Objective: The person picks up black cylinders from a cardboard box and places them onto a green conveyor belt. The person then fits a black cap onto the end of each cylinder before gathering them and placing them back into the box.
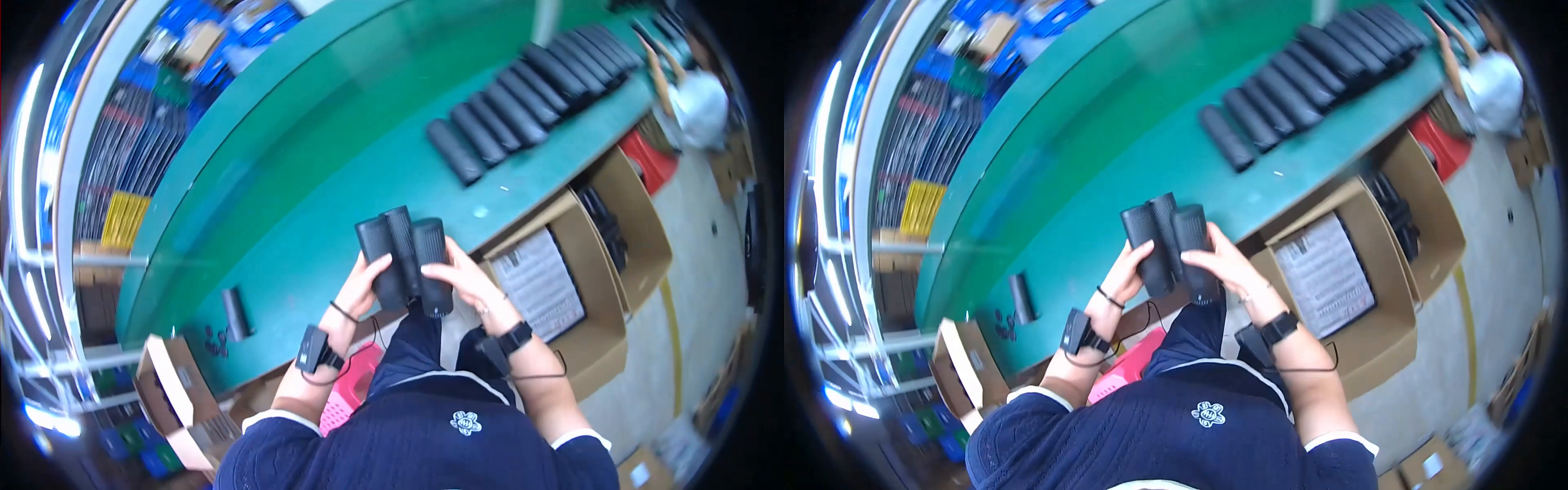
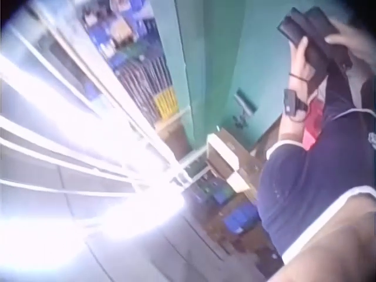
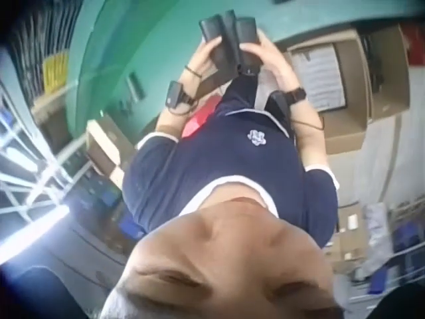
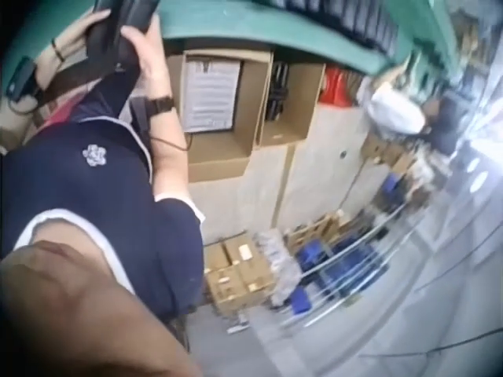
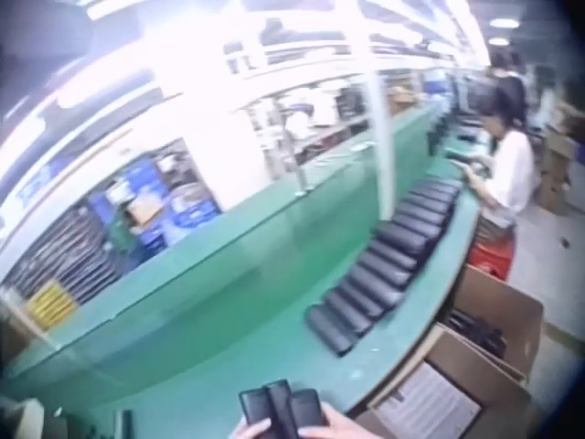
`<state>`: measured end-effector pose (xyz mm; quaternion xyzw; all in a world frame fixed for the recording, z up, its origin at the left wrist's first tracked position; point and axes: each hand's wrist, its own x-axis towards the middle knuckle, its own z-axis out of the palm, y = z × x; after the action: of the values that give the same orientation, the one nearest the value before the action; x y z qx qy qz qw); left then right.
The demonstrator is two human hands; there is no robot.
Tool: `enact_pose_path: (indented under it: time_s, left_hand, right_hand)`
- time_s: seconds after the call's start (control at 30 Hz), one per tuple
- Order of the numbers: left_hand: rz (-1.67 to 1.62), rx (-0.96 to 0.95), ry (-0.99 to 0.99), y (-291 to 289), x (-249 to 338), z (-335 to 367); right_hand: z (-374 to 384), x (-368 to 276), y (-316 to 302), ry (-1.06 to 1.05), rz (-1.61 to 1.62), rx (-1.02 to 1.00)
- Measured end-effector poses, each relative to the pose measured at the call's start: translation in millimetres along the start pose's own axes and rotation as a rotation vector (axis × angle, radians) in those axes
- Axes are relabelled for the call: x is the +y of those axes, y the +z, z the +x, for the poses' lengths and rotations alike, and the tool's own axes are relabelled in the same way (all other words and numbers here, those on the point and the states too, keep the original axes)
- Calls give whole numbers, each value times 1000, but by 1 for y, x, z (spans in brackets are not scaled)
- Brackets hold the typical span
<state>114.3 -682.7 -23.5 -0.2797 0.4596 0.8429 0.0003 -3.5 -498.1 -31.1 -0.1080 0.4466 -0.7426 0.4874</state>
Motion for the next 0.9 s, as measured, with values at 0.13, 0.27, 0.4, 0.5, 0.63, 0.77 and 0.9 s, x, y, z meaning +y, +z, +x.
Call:
enact_pose_path:
  time_s: [0.13, 0.27, 0.4, 0.5, 0.63, 0.77, 0.9]
  left_hand:
    - [-193, 144, -50, -89, 24, 6]
    - [-201, 142, 9, -121, 6, 11]
    - [106, 175, 182, -168, 15, -11]
    - [255, 129, 324, -178, 11, -27]
    - [235, 94, 402, -180, 2, -45]
    - [609, 297, 639, -166, 18, -64]
    - [191, 387, 558, -149, 1, -67]
  right_hand:
    - [96, 23, 50, 215, -11, -58]
    - [140, 33, 56, 362, -372, -16]
    - [172, 40, 70, 170, -845, 30]
    - [177, 66, 54, -228, -1569, 156]
    - [161, 47, 138, 177, -592, -223]
    - [152, 57, 168, 325, -452, -315]
    - [146, 63, 176, 443, -342, -378]
